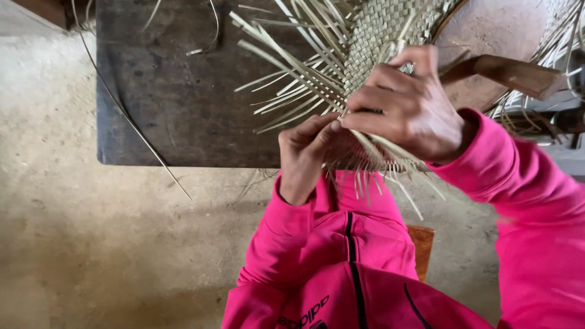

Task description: Weaving a hat from dried plant fibers on a wooden mold

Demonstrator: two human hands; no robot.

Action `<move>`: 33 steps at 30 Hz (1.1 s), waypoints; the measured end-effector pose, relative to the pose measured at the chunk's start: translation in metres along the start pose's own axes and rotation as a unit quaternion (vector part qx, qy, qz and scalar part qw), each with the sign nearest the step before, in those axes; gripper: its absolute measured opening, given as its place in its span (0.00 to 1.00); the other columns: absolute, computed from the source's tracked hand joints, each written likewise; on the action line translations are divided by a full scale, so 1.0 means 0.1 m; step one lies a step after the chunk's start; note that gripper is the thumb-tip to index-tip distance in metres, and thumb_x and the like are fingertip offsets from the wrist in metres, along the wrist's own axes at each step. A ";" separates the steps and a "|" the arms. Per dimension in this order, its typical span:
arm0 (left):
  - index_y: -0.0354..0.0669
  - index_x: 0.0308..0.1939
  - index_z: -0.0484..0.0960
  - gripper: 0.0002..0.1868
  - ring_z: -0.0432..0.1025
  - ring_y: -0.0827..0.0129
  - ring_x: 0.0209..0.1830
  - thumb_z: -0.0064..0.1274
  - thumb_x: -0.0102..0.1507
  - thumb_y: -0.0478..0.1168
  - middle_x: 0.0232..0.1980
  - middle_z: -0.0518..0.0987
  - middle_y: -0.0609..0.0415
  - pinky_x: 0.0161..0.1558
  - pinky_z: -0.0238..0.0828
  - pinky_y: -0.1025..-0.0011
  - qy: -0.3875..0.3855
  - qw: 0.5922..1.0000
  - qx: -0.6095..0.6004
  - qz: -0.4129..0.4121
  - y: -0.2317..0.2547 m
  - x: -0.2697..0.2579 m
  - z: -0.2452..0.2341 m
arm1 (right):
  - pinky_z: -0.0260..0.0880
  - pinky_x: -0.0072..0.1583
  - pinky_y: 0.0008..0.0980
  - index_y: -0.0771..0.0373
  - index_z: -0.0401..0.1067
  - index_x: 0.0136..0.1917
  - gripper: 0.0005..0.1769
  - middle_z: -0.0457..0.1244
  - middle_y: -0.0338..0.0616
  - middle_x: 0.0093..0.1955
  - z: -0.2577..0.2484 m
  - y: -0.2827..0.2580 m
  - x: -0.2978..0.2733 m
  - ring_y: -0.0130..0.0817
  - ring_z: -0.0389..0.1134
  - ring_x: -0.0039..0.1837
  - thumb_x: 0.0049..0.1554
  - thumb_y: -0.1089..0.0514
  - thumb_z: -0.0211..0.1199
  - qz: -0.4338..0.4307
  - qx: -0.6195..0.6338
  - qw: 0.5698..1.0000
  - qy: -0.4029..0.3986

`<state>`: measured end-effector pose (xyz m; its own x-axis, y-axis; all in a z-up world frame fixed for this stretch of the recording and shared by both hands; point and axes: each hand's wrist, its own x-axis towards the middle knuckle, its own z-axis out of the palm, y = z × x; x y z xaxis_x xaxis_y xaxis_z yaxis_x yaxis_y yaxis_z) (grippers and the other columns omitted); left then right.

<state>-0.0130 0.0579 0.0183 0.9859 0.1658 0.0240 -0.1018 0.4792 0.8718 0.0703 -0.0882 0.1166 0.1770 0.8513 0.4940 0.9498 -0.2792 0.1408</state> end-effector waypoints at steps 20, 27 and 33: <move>0.40 0.34 0.74 0.06 0.63 0.64 0.30 0.44 0.61 0.37 0.29 0.69 0.53 0.32 0.59 0.68 0.108 0.906 0.359 0.197 0.02 -0.01 0.26 | 0.44 0.56 0.37 0.47 0.71 0.38 0.13 0.64 0.24 0.41 0.05 -0.03 0.15 0.30 0.60 0.43 0.59 0.64 0.65 0.049 -0.110 0.992 0.043; 0.41 0.40 0.78 0.07 0.63 0.63 0.31 0.48 0.62 0.38 0.30 0.70 0.54 0.35 0.60 0.68 0.123 0.873 0.414 0.228 0.00 -0.03 0.25 | 0.45 0.54 0.40 0.48 0.73 0.38 0.08 0.58 0.29 0.38 0.03 0.01 0.13 0.33 0.61 0.46 0.55 0.63 0.61 0.099 -0.046 0.991 -0.083; 0.43 0.41 0.78 0.07 0.59 0.66 0.28 0.46 0.62 0.38 0.27 0.65 0.56 0.34 0.56 0.70 0.125 0.884 0.397 0.210 -0.02 -0.04 0.25 | 0.43 0.56 0.41 0.48 0.72 0.38 0.06 0.61 0.25 0.41 0.05 0.11 0.16 0.31 0.62 0.47 0.53 0.49 0.67 0.127 0.055 0.983 -0.123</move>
<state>-0.0137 0.0347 0.0281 0.8127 0.4184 0.4055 -0.2289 -0.4107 0.8826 0.0845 -0.0754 0.1214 0.4552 0.8459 0.2778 0.8870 -0.4578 -0.0595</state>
